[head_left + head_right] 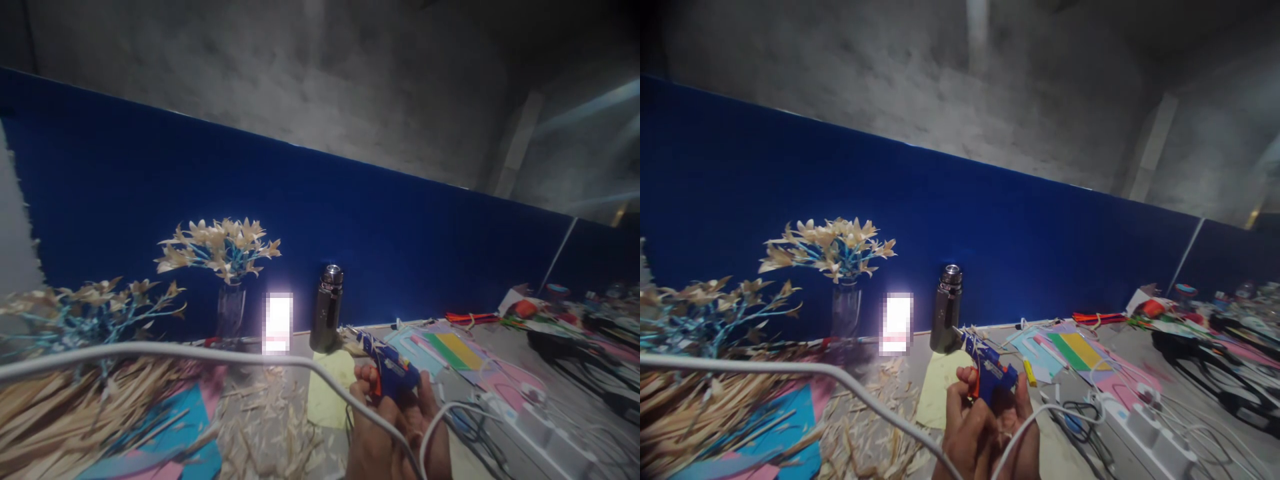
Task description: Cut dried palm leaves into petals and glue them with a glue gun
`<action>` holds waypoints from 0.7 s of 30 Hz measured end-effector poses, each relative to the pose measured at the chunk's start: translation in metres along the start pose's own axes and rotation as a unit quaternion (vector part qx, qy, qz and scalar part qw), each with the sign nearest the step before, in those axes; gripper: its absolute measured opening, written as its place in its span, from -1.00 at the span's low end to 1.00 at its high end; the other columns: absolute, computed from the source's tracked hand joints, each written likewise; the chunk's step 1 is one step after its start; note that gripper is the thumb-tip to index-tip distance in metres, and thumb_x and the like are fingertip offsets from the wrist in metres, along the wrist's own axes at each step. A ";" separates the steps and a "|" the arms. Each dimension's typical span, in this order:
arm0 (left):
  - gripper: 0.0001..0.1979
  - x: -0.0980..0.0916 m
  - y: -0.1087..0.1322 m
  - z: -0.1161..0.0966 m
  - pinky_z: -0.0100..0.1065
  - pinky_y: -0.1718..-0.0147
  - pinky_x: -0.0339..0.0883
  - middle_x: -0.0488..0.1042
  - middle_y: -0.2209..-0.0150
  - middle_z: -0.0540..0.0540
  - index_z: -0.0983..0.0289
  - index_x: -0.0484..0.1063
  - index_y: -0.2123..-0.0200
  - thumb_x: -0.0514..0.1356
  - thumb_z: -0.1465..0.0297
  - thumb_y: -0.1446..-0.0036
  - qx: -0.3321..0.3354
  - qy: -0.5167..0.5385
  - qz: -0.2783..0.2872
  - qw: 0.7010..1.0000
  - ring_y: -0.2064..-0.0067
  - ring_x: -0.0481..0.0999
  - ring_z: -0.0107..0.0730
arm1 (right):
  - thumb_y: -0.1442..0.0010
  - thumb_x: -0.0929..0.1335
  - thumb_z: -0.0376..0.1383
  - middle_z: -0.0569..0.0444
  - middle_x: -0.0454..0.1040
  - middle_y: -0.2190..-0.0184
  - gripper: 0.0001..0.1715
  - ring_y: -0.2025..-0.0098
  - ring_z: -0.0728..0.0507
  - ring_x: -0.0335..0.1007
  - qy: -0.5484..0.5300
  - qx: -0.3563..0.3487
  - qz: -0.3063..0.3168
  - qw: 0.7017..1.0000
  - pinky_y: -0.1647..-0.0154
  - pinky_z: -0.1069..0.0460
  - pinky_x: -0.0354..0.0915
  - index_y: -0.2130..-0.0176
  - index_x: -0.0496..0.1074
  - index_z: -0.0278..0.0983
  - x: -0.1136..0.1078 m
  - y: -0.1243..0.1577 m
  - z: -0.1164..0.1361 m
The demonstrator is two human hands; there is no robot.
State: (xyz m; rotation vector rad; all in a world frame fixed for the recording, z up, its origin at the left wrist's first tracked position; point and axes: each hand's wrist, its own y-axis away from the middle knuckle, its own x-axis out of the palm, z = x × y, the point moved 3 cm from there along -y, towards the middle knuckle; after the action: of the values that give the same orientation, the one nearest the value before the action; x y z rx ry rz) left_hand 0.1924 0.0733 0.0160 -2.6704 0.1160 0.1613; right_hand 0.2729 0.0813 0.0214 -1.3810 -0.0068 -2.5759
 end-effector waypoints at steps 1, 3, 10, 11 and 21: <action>-0.91 0.000 0.000 -0.001 -0.32 0.16 0.51 0.42 0.09 0.14 0.11 0.49 0.21 0.17 0.35 -0.25 -0.003 0.002 -0.002 1.000 0.09 0.58 -0.21 | -0.09 0.47 0.21 -0.18 0.63 0.11 -0.30 -0.02 -0.37 0.51 -0.003 -0.005 -0.002 1.000 -0.08 -0.28 0.41 0.11 0.65 -0.31 0.000 0.000 -0.001; -0.91 -0.002 0.000 -0.003 -0.32 0.15 0.51 0.42 0.09 0.14 0.11 0.48 0.26 0.16 0.36 -0.26 -0.007 0.009 -0.004 1.000 0.08 0.58 -0.21 | -0.11 0.46 0.21 -0.19 0.62 0.07 -0.30 -0.04 -0.35 0.50 -0.014 -0.025 -0.007 1.000 -0.11 -0.25 0.39 0.14 0.66 -0.35 0.001 -0.001 -0.002; -0.90 -0.005 0.000 -0.008 -0.31 0.07 0.47 0.41 0.05 0.15 0.13 0.48 0.19 0.18 0.35 -0.22 -0.029 0.023 0.004 0.999 -0.01 0.55 -0.18 | -0.13 0.43 0.23 -0.18 0.63 0.21 -0.26 0.04 -0.36 0.53 -0.012 -0.015 -0.037 0.999 -0.03 -0.25 0.42 0.09 0.64 -0.35 -0.003 0.000 -0.004; -0.88 -0.005 0.000 -0.008 -0.32 0.06 0.46 0.41 0.04 0.14 0.14 0.47 0.17 0.17 0.35 -0.22 -0.035 0.027 0.005 0.999 -0.01 0.56 -0.19 | -0.12 0.45 0.22 -0.17 0.64 0.22 -0.27 0.04 -0.36 0.54 -0.015 -0.015 -0.043 0.999 -0.03 -0.24 0.42 0.09 0.63 -0.34 -0.004 0.000 -0.004; -0.81 -0.003 0.001 -0.008 -0.30 -0.04 0.41 0.43 0.05 0.19 0.15 0.51 0.13 0.20 0.34 -0.17 -0.035 0.064 -0.003 0.997 -0.06 0.53 -0.13 | -0.12 0.47 0.18 -0.21 0.61 0.06 -0.31 -0.04 -0.36 0.50 -0.016 -0.033 -0.034 0.999 -0.07 -0.23 0.41 0.08 0.62 -0.33 -0.015 -0.004 -0.002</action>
State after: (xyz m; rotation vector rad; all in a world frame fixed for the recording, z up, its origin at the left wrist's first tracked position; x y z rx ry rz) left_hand 0.1904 0.0690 0.0234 -2.7505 0.1449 -0.0077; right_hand 0.2784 0.0883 0.0083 -1.4701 0.0274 -2.6320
